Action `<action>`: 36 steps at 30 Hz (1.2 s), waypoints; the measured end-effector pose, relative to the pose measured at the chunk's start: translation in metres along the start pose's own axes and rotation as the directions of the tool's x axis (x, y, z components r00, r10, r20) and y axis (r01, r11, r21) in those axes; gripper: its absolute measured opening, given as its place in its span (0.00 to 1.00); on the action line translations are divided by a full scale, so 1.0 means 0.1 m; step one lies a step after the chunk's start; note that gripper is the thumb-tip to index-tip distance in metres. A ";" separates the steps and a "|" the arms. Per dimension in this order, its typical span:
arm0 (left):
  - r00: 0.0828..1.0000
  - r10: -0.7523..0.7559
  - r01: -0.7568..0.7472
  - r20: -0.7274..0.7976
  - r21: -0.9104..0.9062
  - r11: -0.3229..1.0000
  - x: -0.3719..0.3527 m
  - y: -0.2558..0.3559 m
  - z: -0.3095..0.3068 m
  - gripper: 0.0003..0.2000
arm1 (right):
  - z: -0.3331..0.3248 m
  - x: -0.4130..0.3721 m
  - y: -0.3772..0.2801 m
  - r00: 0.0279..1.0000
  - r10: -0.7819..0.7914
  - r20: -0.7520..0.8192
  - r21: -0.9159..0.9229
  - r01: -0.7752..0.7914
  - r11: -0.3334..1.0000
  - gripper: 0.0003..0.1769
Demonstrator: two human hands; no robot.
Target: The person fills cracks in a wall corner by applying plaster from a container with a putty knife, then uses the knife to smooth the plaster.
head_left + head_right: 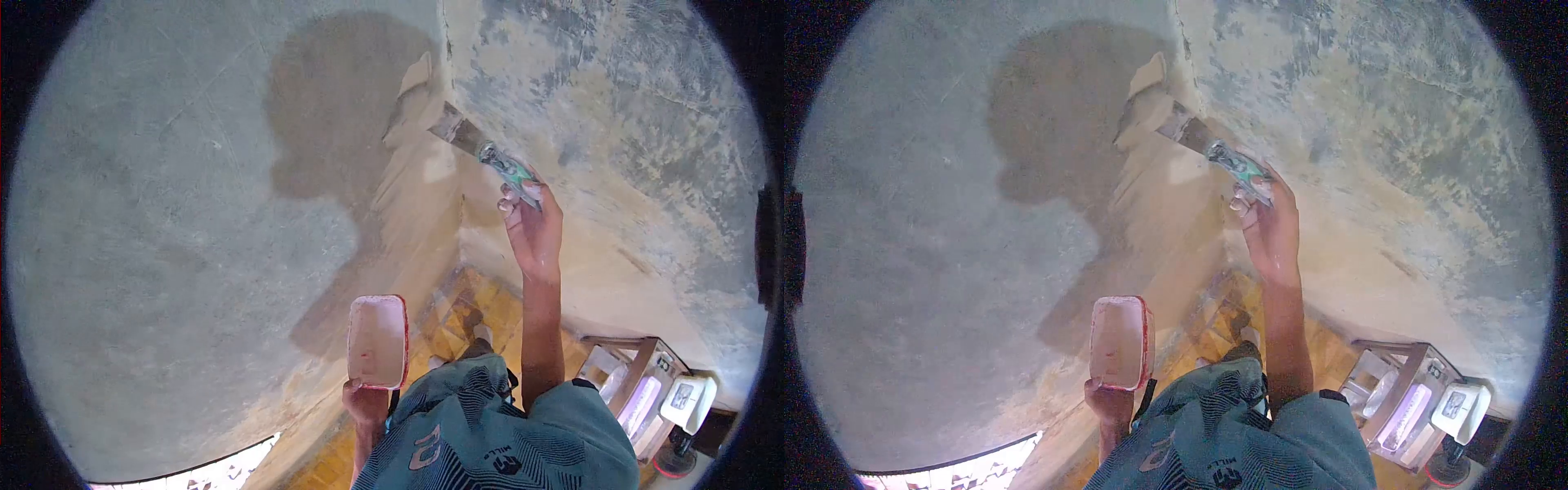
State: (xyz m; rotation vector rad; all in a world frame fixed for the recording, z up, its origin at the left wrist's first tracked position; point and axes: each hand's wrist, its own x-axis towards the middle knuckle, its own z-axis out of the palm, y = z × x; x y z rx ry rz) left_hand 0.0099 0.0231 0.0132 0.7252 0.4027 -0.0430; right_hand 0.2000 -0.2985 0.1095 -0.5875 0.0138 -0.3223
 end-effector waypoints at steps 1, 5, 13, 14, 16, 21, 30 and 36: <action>1.000 -0.007 0.007 0.008 0.003 1.000 0.01 -0.01 0.00 0.34 | -0.06 0.02 0.01 1.000 -0.006 -0.029 0.037 0.007 0.999 0.24; 0.999 -0.033 0.033 0.026 -0.003 0.999 0.03 -0.04 0.11 0.34 | -0.03 0.12 0.07 0.980 -0.173 -0.103 -0.060 0.168 0.984 0.24; 0.999 -0.016 0.017 -0.038 0.007 1.000 0.05 -0.12 0.09 0.33 | 0.30 0.52 0.45 0.727 -0.654 0.208 -0.818 0.496 0.291 0.25; 0.999 -0.007 0.008 -0.040 0.018 1.000 0.06 -0.13 0.08 0.33 | 0.36 0.52 0.49 0.724 -0.651 0.225 -0.837 0.486 0.251 0.26; 0.999 0.014 -0.012 -0.044 0.037 0.999 0.05 -0.12 0.19 0.33 | 0.51 0.51 0.53 0.720 -0.643 0.262 -0.868 0.466 0.169 0.27; 0.998 0.008 -0.008 -0.063 -0.001 1.000 0.02 -0.10 0.09 0.31 | 0.86 0.49 0.71 0.700 -0.604 0.381 -0.854 0.517 0.060 0.25; 0.990 0.070 -0.070 -0.123 0.009 0.998 -0.03 -0.07 0.00 0.32 | 1.09 0.51 0.78 0.690 -0.521 0.503 -0.787 0.614 0.053 0.26; 0.988 0.056 -0.058 -0.140 -0.008 0.998 -0.05 -0.08 -0.07 0.31 | 1.29 0.35 0.72 0.727 -0.403 0.556 -0.758 0.643 0.113 0.29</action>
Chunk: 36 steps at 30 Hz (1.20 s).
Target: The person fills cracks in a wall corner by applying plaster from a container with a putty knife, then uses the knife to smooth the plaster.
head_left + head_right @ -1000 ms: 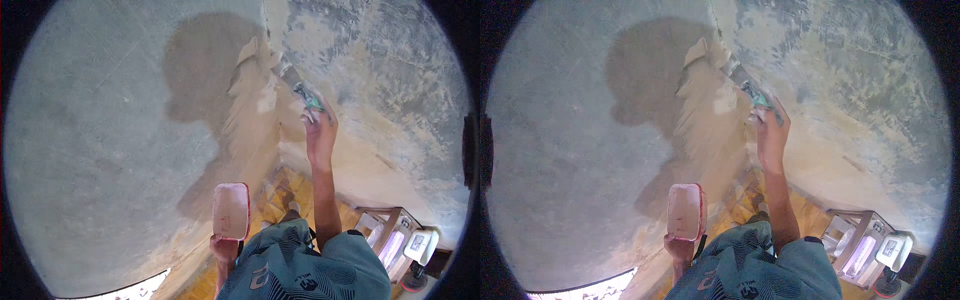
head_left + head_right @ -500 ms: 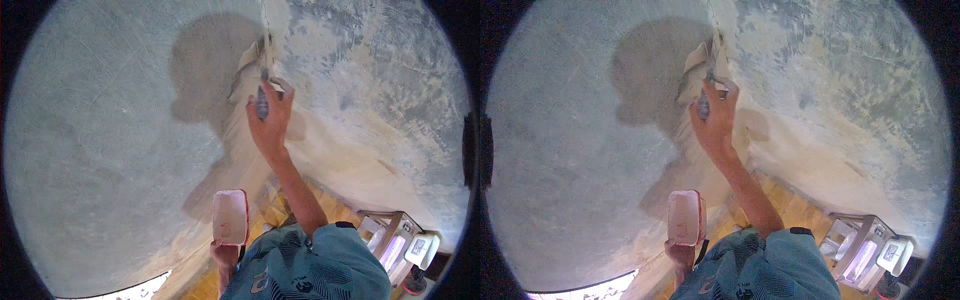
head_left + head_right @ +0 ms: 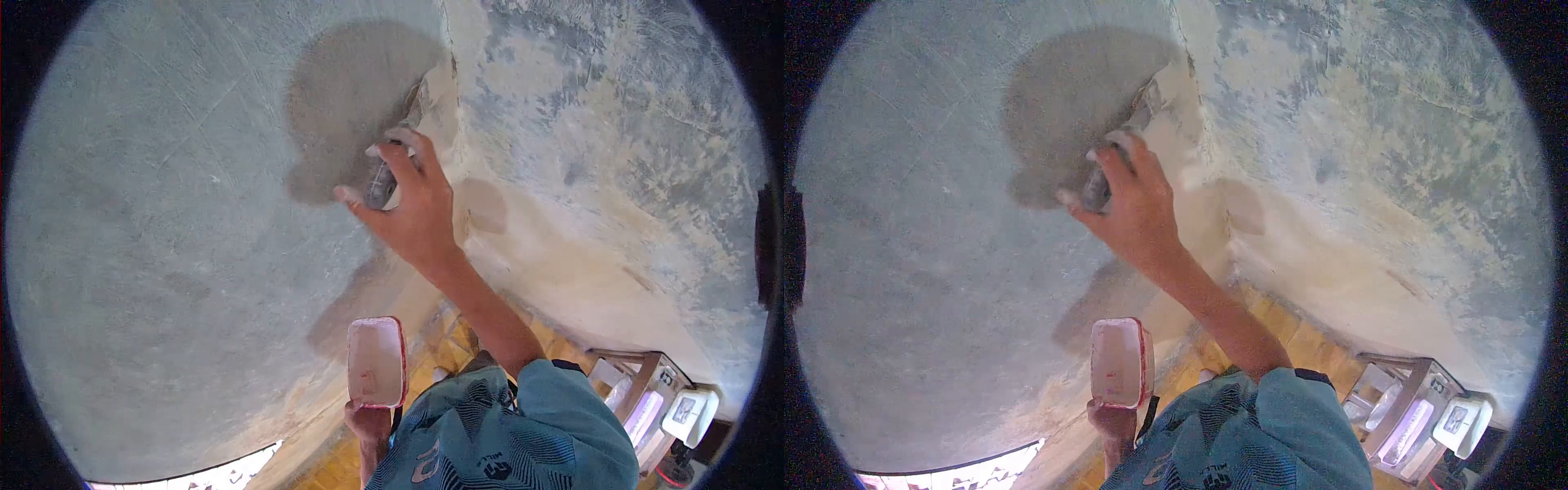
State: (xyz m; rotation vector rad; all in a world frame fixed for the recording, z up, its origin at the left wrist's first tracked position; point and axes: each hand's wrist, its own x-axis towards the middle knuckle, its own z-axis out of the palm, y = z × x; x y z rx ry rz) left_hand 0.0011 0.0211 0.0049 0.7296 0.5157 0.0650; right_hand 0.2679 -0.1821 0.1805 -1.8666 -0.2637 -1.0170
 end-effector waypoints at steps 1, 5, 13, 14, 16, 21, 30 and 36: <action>1.000 -0.001 0.001 -0.005 -0.001 1.000 0.01 -0.01 -0.01 0.31 | 0.01 -0.01 -0.04 1.000 -0.013 0.018 0.004 0.012 1.000 0.29; 1.000 -0.027 0.027 0.009 -0.034 0.999 -0.03 0.00 0.02 0.29 | 0.05 -0.13 -0.29 0.995 -0.097 0.021 -0.003 0.097 0.995 0.29; 0.999 -0.032 0.033 0.030 -0.035 0.999 0.00 -0.06 0.11 0.32 | -0.31 -0.23 -0.61 0.984 -0.146 0.102 0.179 0.126 0.976 0.30; 0.999 -0.027 0.028 0.028 -0.024 0.999 0.00 -0.08 0.10 0.32 | -0.36 -0.20 -0.53 0.984 -0.161 0.070 0.173 0.147 0.974 0.30; 1.000 0.016 -0.016 0.014 0.019 1.000 0.00 -0.10 0.17 0.31 | -0.42 -0.12 -0.33 0.982 -0.187 0.001 0.138 0.185 0.973 0.29; 0.999 0.014 -0.014 0.033 0.013 1.000 -0.06 -0.12 0.39 0.30 | -0.41 0.06 0.17 0.988 -0.153 -0.018 0.022 0.153 0.988 0.26; 1.000 0.026 -0.026 0.016 0.002 1.000 -0.07 -0.15 0.34 0.31 | -0.15 0.26 0.19 0.990 -0.138 -0.008 0.077 0.138 0.987 0.25; 0.995 0.091 -0.089 -0.039 0.057 0.994 -0.10 -0.18 0.33 0.28 | 0.09 0.22 0.00 0.961 -0.249 -0.117 0.087 0.260 0.962 0.26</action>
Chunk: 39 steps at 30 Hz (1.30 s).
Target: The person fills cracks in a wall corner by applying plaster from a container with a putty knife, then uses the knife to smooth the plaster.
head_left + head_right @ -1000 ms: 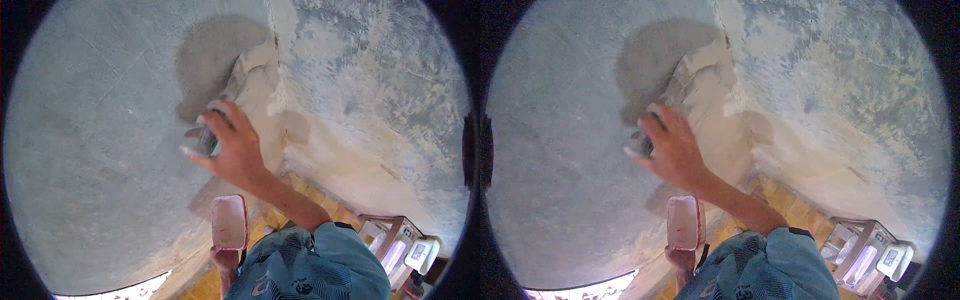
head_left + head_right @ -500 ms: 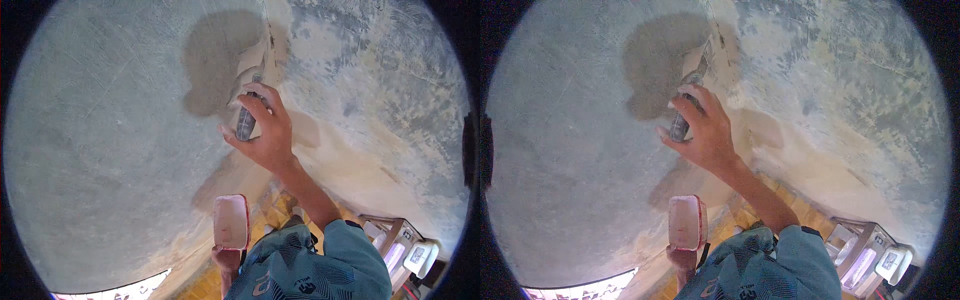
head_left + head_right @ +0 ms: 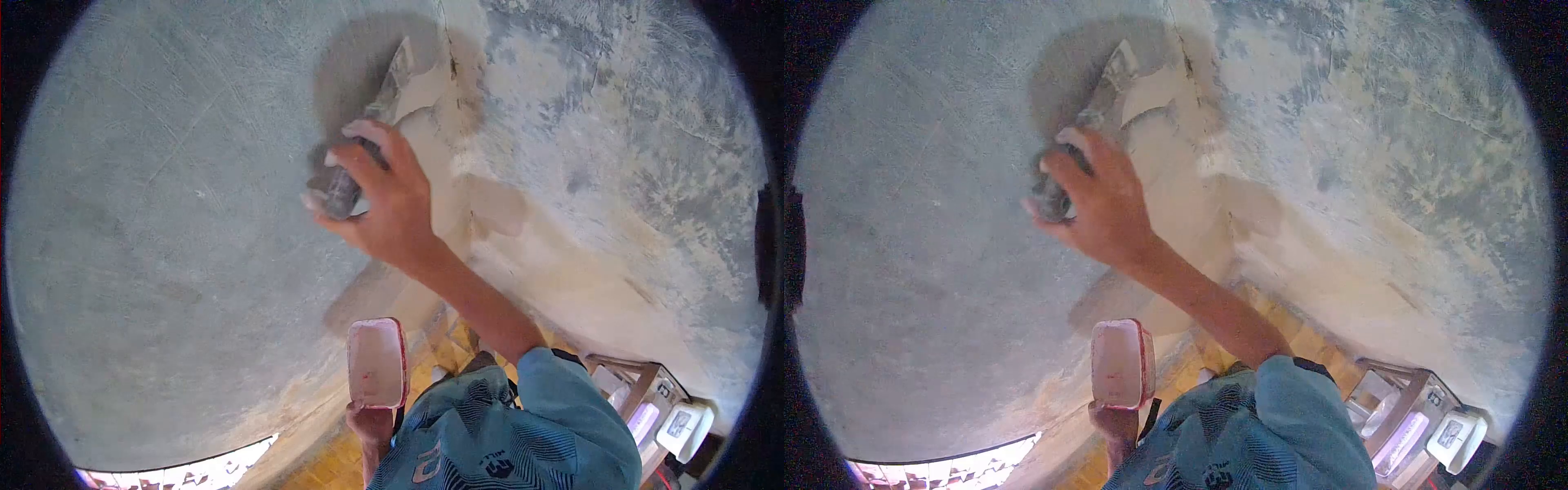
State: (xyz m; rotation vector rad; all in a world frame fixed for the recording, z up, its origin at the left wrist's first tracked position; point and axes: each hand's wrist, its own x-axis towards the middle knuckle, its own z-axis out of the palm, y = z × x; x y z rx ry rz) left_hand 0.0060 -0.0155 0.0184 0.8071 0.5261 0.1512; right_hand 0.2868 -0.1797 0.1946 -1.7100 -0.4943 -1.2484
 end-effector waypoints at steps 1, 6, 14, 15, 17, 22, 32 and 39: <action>1.000 0.016 -0.016 0.001 0.018 1.000 -0.01 0.02 0.06 0.28 | 0.03 -0.01 -0.04 1.000 -0.010 0.003 0.012 0.010 1.000 0.26; 0.999 -0.052 0.052 0.008 -0.039 0.998 -0.01 0.04 0.01 0.31 | 0.15 -0.15 -0.21 0.999 -0.041 -0.001 0.129 0.041 0.991 0.27; 0.998 -0.054 0.056 0.024 -0.087 0.995 0.03 0.01 -0.03 0.32 | -0.53 -0.40 0.12 0.989 -0.039 -0.146 0.045 0.046 0.998 0.15; 0.997 -0.068 0.071 0.039 -0.093 0.993 0.05 0.00 -0.08 0.32 | -0.63 -0.43 0.21 0.988 -0.003 -0.154 -0.008 0.002 1.000 0.15; 0.997 -0.078 0.080 0.030 -0.093 0.992 0.06 -0.02 -0.08 0.33 | -0.75 -0.46 0.43 0.995 0.055 -0.084 -0.094 -0.063 0.994 0.15; 0.996 -0.092 0.094 0.021 -0.130 0.987 0.01 -0.04 0.00 0.33 | -0.75 -0.50 0.67 0.949 0.296 0.109 -0.065 -0.290 0.955 0.20; 0.997 -0.016 0.020 -0.081 0.044 0.999 -0.02 -0.08 -0.09 0.30 | -0.28 -0.71 0.24 0.971 0.152 0.186 -0.032 -0.149 0.988 0.22; 0.999 -0.026 0.025 -0.025 -0.059 0.998 0.00 -0.13 -0.29 0.27 | -0.13 -0.87 -0.42 0.941 -0.001 0.338 0.236 -0.084 0.968 0.28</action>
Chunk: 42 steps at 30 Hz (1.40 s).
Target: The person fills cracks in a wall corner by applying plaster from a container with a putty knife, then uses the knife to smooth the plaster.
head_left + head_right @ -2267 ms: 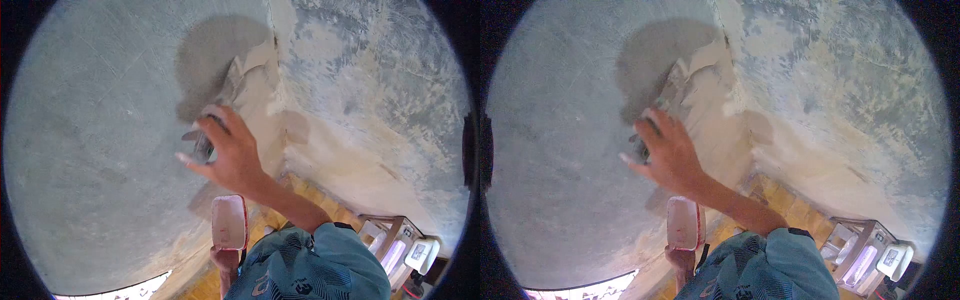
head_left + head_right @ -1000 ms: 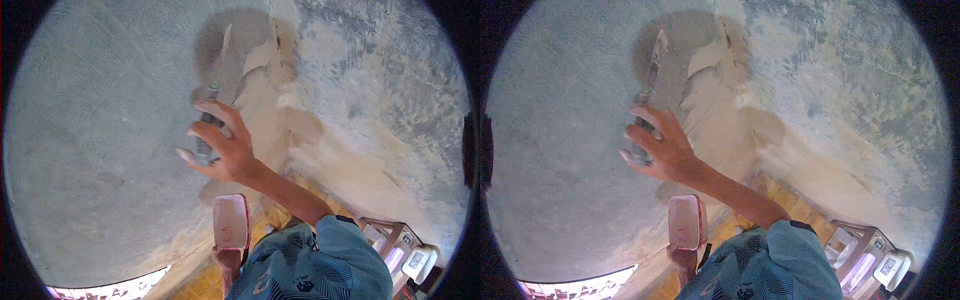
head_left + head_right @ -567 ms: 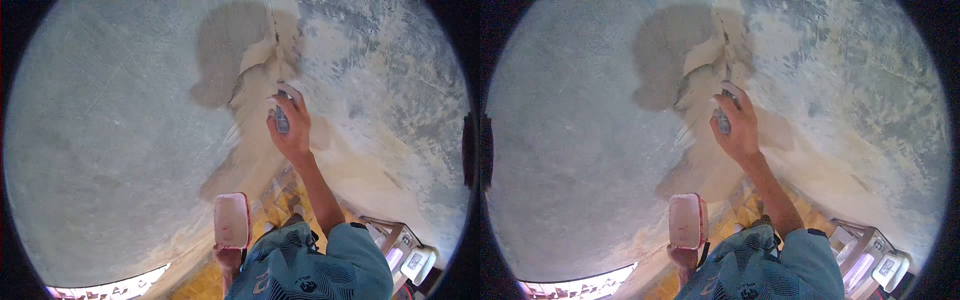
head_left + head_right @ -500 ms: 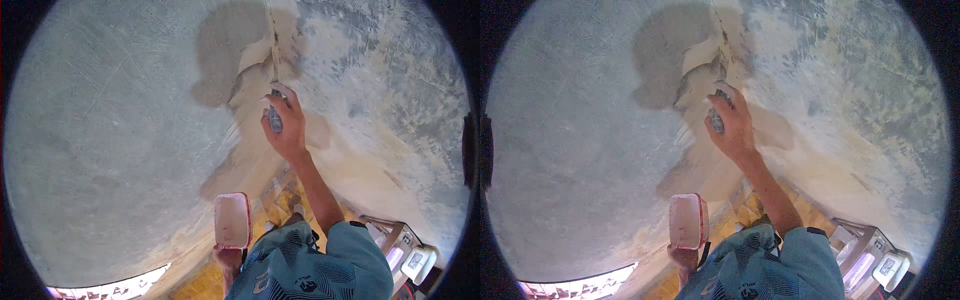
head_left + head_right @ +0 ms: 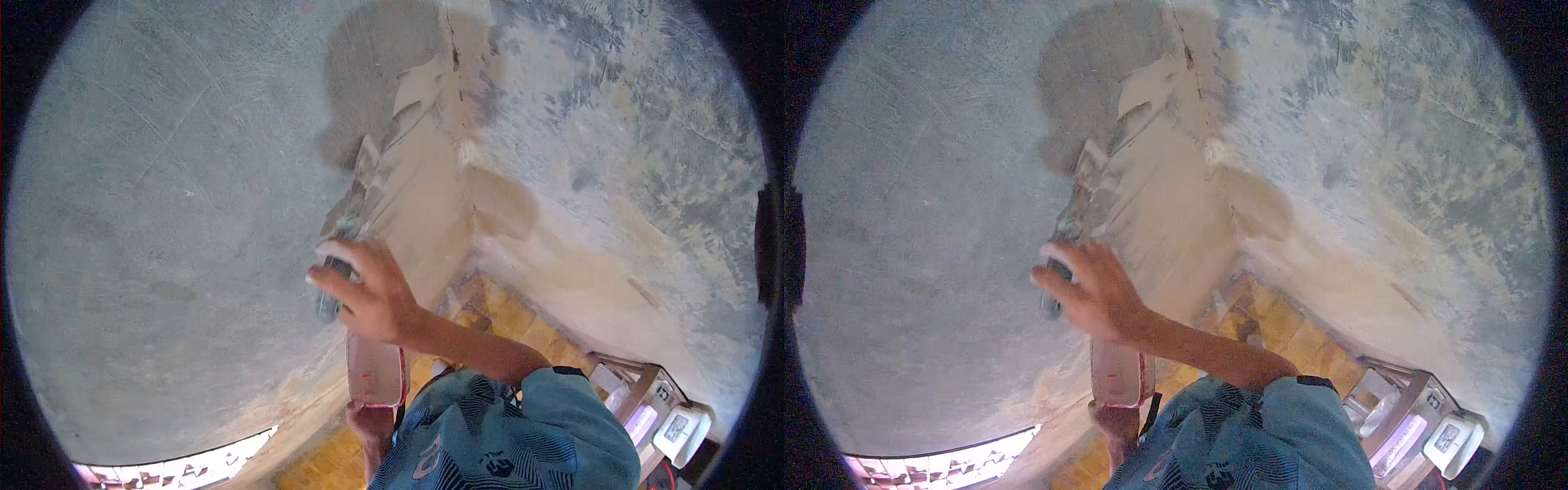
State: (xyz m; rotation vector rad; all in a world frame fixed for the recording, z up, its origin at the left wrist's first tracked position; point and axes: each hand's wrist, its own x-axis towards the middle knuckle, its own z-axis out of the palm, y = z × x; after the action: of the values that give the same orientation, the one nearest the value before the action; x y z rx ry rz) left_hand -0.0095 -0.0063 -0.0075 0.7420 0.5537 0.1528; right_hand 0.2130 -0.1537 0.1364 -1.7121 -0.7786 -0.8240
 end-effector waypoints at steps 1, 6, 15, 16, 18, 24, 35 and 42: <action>1.000 0.005 -0.005 -0.016 0.004 1.000 0.01 -0.01 0.01 0.27 | -0.03 -0.02 -0.06 1.000 0.006 0.028 0.015 -0.006 1.000 0.28; 0.998 0.021 -0.020 -0.053 0.017 1.000 0.03 -0.02 0.03 0.27 | -0.43 -0.03 -0.15 0.998 0.063 0.027 0.004 -0.063 0.998 0.28; 1.000 -0.001 0.000 -0.031 -0.014 1.000 -0.12 0.01 0.31 0.29 | -0.81 0.44 0.99 0.966 0.064 -0.251 -0.367 -0.156 0.917 0.27; 0.999 0.009 -0.009 -0.042 0.013 1.000 -0.12 0.01 0.35 0.29 | -0.79 0.48 1.06 0.966 0.055 -0.252 -0.336 -0.141 0.931 0.27; 1.000 -0.002 0.002 -0.030 0.000 1.000 -0.09 -0.01 0.30 0.29 | -0.74 0.50 1.07 0.971 0.048 -0.233 -0.297 -0.117 0.948 0.27; 0.994 0.019 -0.020 -0.111 0.001 1.000 -0.07 -0.02 0.18 0.28 | -0.40 0.42 0.67 0.990 0.034 -0.135 -0.172 -0.057 0.983 0.27; 0.999 -0.007 0.004 -0.046 -0.066 0.998 -0.02 0.01 0.28 0.27 | -0.29 0.22 -0.20 0.998 -0.054 -0.011 0.001 0.054 0.999 0.26; 0.998 -0.013 0.013 -0.067 -0.008 1.000 -0.07 -0.03 0.31 0.29 | -0.74 0.60 0.77 0.963 0.009 -0.270 -0.238 -0.076 0.968 0.29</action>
State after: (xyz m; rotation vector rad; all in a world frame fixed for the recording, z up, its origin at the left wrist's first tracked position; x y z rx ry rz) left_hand 0.0008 -0.0295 0.0122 0.7278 0.6218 0.1682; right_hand 0.2975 -0.2378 0.1629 -1.7790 -0.4676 -1.1326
